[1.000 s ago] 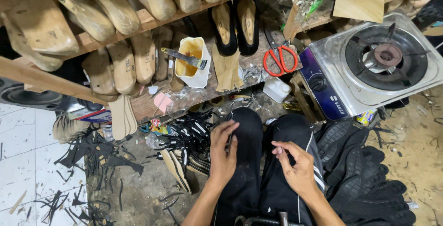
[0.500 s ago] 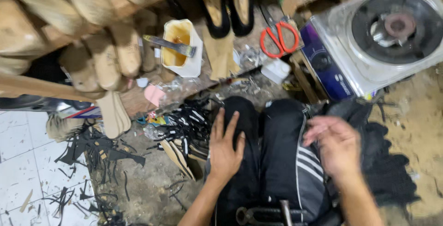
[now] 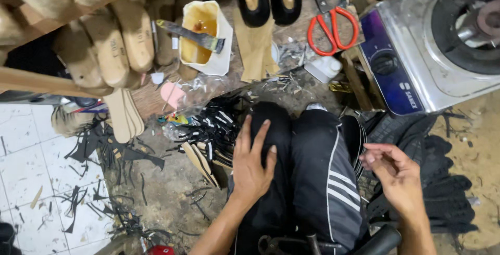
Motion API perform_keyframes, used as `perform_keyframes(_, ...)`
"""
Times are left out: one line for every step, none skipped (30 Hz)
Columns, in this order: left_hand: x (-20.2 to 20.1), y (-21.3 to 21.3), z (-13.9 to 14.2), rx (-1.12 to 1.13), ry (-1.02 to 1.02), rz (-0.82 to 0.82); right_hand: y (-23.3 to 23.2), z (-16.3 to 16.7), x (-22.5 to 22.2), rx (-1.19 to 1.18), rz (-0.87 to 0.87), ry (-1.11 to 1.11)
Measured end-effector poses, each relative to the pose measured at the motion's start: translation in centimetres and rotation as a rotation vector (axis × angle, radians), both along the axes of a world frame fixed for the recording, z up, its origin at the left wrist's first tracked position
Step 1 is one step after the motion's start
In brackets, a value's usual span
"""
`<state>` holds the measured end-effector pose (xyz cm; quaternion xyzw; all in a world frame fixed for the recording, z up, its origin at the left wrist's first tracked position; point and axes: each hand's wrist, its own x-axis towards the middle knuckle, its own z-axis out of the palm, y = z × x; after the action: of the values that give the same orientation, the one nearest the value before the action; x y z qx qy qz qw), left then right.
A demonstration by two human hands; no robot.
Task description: The person cuts a strip of stiffener material with scissors, then works a black shoe upper over a wooden shoe last on their lap, tucking and pressing the material and hammering it in place. They then pull the wooden last out of the shaped shoe and set it aside.
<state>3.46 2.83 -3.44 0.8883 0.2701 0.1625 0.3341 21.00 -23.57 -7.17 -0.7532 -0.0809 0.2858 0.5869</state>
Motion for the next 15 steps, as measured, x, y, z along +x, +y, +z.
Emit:
perform_keyframes(0.2,-0.1,-0.1,-0.009,0.002,-0.002,0.6,1.6,0.3,-0.088,0.111,-0.089)
perform_keyframes(0.5,-0.1,-0.1,-0.016,-0.001,-0.006,1.3,3.4,0.7,-0.174,0.219,-0.185)
perform_keyframes(0.7,-0.1,-0.2,-0.019,-0.01,-0.007,2.0,5.1,1.0,-0.263,0.325,-0.284)
perform_keyframes(0.8,-0.1,-0.3,-0.024,-0.018,-0.007,2.5,6.7,1.1,-0.325,0.358,-0.327)
perform_keyframes(0.8,-0.2,-0.3,-0.03,-0.022,-0.007,3.1,8.2,0.9,-0.388,0.392,-0.367)
perform_keyframes(0.8,-0.3,-0.4,-0.029,-0.029,-0.003,3.9,9.3,0.5,-0.451,0.426,-0.408)
perform_keyframes(0.7,-0.4,-0.4,-0.025,-0.036,0.001,4.9,9.8,-0.2,-0.416,0.44,-0.492)
perform_keyframes(0.7,-0.5,-0.5,-0.021,-0.044,0.005,5.8,10.3,-0.9,-0.379,0.453,-0.577)
perform_keyframes(0.6,-0.5,-0.6,-0.016,-0.057,0.009,6.5,10.5,-1.7,-0.34,0.466,-0.663)
perform_keyframes(0.5,-0.6,-0.7,-0.011,-0.069,0.013,7.4,10.4,-2.7,-0.332,0.512,-0.693)
perform_keyframes(0.4,-0.6,-0.9,-0.006,-0.081,0.016,8.3,9.8,-3.9,-0.324,0.558,-0.723)
perform_keyframes(0.2,-0.6,-1.0,-0.006,-0.097,0.02,9.1,9.2,-5.0,-0.315,0.603,-0.755)
perform_keyframes(0.2,-0.6,-1.1,-0.004,-0.114,0.023,9.8,8.4,-6.0,-0.417,0.629,-0.854)
perform_keyframes(0.1,-0.5,-1.3,-0.001,-0.131,0.026,10.5,7.5,-7.0,-0.519,0.649,-0.955)
perform_keyframes(-0.1,-0.5,-1.4,-0.004,-0.128,0.032,10.8,6.8,-7.6,-0.624,0.664,-1.054)
